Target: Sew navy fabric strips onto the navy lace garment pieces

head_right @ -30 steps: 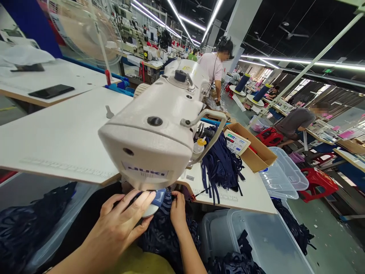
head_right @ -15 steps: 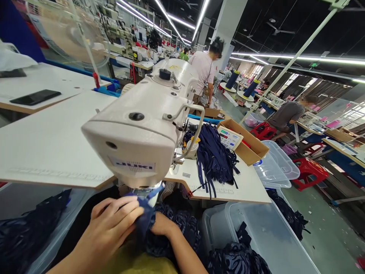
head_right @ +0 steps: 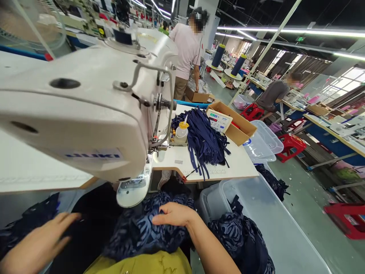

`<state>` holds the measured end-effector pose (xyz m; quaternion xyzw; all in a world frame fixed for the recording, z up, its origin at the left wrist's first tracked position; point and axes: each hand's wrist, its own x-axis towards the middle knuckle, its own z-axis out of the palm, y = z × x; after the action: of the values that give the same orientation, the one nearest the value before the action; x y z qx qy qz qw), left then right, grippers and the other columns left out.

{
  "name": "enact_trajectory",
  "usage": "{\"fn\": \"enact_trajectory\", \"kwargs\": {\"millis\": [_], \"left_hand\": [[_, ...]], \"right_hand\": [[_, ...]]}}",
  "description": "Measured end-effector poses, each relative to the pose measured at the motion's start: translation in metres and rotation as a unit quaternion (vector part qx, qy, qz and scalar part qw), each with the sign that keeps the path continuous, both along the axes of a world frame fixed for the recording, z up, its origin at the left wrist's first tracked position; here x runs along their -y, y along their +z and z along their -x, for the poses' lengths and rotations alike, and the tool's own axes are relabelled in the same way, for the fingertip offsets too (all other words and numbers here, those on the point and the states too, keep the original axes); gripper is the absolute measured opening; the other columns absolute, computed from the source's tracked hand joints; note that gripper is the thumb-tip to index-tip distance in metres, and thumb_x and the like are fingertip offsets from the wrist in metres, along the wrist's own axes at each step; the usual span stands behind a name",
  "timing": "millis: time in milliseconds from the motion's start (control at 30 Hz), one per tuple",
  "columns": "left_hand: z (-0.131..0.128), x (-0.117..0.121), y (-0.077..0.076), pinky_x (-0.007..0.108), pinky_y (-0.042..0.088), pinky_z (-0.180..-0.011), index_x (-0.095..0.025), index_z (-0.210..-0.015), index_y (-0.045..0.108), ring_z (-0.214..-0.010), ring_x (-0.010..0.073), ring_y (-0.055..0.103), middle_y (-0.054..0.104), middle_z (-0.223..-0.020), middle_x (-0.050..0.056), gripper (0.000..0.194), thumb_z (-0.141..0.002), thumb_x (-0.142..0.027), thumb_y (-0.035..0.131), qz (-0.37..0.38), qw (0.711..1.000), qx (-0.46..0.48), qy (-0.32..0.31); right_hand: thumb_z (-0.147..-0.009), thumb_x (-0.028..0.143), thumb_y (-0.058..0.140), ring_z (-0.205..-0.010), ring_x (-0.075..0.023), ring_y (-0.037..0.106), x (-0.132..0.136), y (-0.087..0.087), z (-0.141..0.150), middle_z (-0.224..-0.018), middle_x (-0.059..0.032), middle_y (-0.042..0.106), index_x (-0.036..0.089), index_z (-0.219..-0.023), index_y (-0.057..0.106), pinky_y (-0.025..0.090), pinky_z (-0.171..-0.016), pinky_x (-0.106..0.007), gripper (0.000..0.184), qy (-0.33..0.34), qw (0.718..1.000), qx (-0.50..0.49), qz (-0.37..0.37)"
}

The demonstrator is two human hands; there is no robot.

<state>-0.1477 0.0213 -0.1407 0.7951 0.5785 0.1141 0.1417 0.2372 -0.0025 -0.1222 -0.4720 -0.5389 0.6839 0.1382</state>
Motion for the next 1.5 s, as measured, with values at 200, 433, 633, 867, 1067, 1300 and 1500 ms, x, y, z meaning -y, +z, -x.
{"fn": "enact_trajectory", "kwargs": {"millis": [200, 433, 633, 867, 1067, 1300, 1500], "left_hand": [[-0.119, 0.019, 0.06, 0.027, 0.05, -0.094, -0.025, -0.127, 0.05, -0.109, 0.0187, 0.062, 0.064, -0.122, 0.005, 0.038, -0.089, -0.031, 0.047, 0.036, 0.959, 0.161, -0.231], [-0.15, 0.015, 0.076, 0.027, 0.053, -0.062, -0.019, -0.083, 0.055, -0.064, 0.0174, 0.066, 0.067, -0.069, 0.003, 0.028, -0.077, -0.003, 0.032, -0.155, 0.953, 0.096, -0.242], [-0.154, 0.024, 0.076, 0.028, 0.045, -0.047, -0.022, -0.072, 0.051, -0.045, 0.0175, 0.055, 0.056, -0.051, -0.003, 0.024, -0.079, -0.005, 0.035, -0.137, 0.96, 0.055, -0.238], [-0.164, 0.025, 0.079, 0.027, 0.054, -0.074, -0.018, -0.104, 0.052, -0.083, 0.0184, 0.066, 0.069, -0.092, 0.007, 0.021, -0.086, -0.017, 0.04, -0.09, 0.961, 0.091, -0.244], [-0.166, 0.035, 0.072, 0.029, 0.051, -0.055, -0.015, -0.089, 0.055, -0.051, 0.019, 0.061, 0.063, -0.059, 0.003, 0.025, -0.076, -0.006, 0.035, -0.102, 0.967, 0.044, -0.228], [-0.148, 0.033, 0.088, 0.03, 0.056, -0.082, -0.018, -0.126, 0.048, -0.098, 0.0237, 0.067, 0.068, -0.109, 0.011, 0.058, -0.082, -0.056, 0.058, -0.083, 0.968, 0.123, -0.204], [-0.123, 0.026, 0.115, 0.026, 0.056, -0.077, -0.026, -0.117, 0.057, -0.089, 0.0195, 0.066, 0.07, -0.1, 0.004, 0.049, -0.082, -0.059, 0.055, 0.115, 0.927, 0.272, -0.233]], "right_hand": [[-0.089, 0.059, 0.043, -0.056, -0.0103, 0.035, 0.0, 0.049, 0.042, -0.058, 0.0041, 0.04, 0.018, -0.065, 0.048, 0.032, -0.054, -0.022, 0.048, -0.202, 0.975, -0.036, -0.086], [-0.097, 0.043, 0.032, -0.061, -0.0113, 0.039, 0.01, 0.062, 0.051, -0.061, 0.0034, 0.043, 0.019, -0.065, 0.044, 0.033, -0.056, -0.023, 0.042, -0.183, 0.942, 0.083, -0.269], [-0.097, 0.028, 0.034, -0.055, -0.0125, 0.041, 0.002, 0.047, 0.04, -0.061, 0.0021, 0.044, 0.02, -0.069, 0.043, 0.027, -0.054, -0.025, 0.03, -0.043, 0.888, 0.276, -0.365], [-0.101, 0.045, 0.026, -0.062, -0.0128, 0.051, 0.003, 0.076, 0.042, -0.068, 0.0011, 0.052, 0.02, -0.078, 0.048, 0.038, -0.058, -0.021, 0.041, -0.156, 0.917, 0.115, -0.349], [-0.102, 0.041, 0.015, -0.062, -0.017, 0.056, 0.013, 0.048, 0.058, -0.07, -0.007, 0.061, 0.019, -0.073, 0.054, 0.038, -0.057, -0.026, 0.053, -0.16, 0.811, 0.313, -0.467], [-0.099, 0.033, 0.041, -0.071, -0.014, 0.066, 0.019, 0.091, 0.044, -0.084, 0.0018, 0.07, 0.026, -0.103, 0.062, 0.043, -0.062, -0.02, 0.022, -0.013, 0.865, 0.236, -0.442], [-0.099, 0.033, 0.04, -0.078, -0.0099, 0.064, 0.018, 0.133, 0.046, -0.089, 0.0034, 0.07, 0.027, -0.107, 0.065, 0.043, -0.067, -0.016, 0.027, 0.139, 0.859, 0.111, -0.48]]}}
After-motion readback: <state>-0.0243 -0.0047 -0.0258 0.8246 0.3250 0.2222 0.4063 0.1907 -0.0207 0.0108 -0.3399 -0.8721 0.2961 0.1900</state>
